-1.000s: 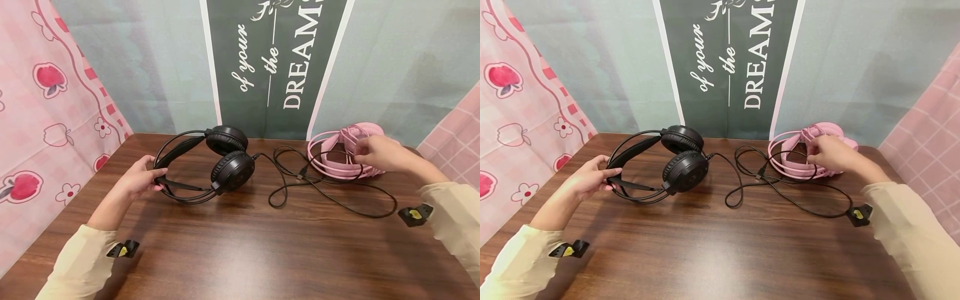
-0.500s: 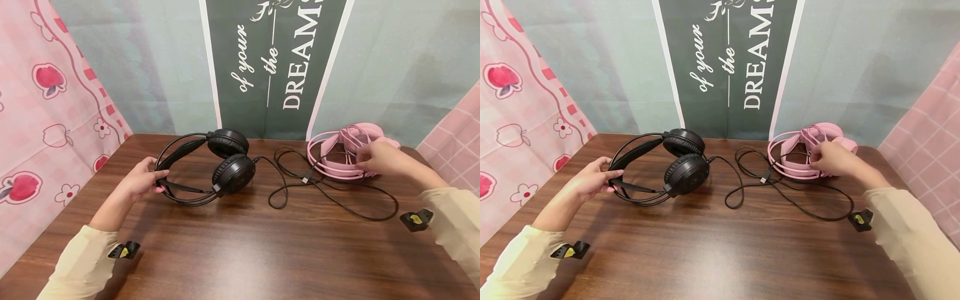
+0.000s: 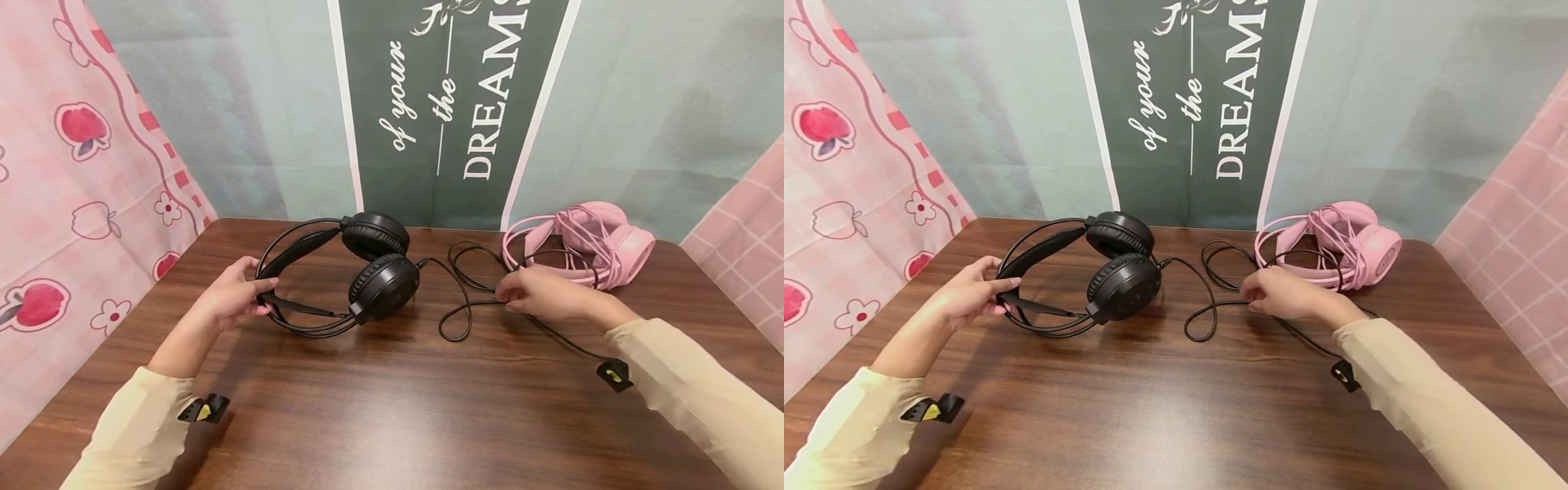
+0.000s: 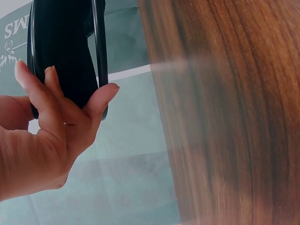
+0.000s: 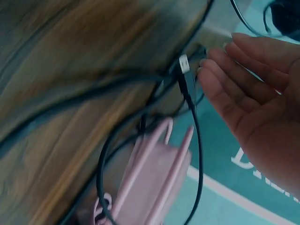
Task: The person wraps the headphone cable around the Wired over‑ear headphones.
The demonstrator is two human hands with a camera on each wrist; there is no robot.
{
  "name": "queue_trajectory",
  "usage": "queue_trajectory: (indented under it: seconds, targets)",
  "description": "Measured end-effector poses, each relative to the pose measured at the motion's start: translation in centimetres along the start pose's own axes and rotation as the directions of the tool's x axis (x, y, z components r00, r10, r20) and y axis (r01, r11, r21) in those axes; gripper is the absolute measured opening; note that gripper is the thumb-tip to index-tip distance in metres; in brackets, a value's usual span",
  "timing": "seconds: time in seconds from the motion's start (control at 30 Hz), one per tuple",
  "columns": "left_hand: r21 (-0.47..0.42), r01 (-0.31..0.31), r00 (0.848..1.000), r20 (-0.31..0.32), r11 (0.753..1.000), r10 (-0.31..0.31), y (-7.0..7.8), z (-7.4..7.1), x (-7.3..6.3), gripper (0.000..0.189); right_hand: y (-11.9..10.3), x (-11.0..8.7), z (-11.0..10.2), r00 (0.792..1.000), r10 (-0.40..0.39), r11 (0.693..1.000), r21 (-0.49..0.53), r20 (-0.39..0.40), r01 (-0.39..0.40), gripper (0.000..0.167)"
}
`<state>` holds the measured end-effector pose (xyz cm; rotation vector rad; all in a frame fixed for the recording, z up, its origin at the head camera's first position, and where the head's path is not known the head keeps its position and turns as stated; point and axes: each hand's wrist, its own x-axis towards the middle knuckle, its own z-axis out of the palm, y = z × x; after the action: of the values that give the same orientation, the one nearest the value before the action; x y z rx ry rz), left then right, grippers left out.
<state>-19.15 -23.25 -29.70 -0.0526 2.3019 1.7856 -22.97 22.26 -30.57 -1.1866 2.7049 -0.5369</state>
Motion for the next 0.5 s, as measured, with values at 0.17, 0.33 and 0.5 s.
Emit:
queue_trajectory:
  seconds: [0.17,0.33,0.5]
  targets:
    - [-0.003,-0.002,1.0,-0.005,1.0,0.002,0.2,0.1,-0.2,0.022,-0.3,1.5,1.3,1.0,-0.001,1.0,0.025,-0.002,0.001,0.018]
    - [-0.021,0.011,1.0,-0.019,1.0,-0.012,0.4,0.1,-0.2,0.021,-0.2,2.3,2.4,0.999,-0.024,1.0,-0.004,0.03,0.024,0.027]
    - [-0.07,0.01,0.999,-0.034,0.997,-0.013,0.6,0.1,0.0,0.021,0.0,2.4,3.1,0.998,-0.045,0.999,-0.004,0.052,0.045,0.025]
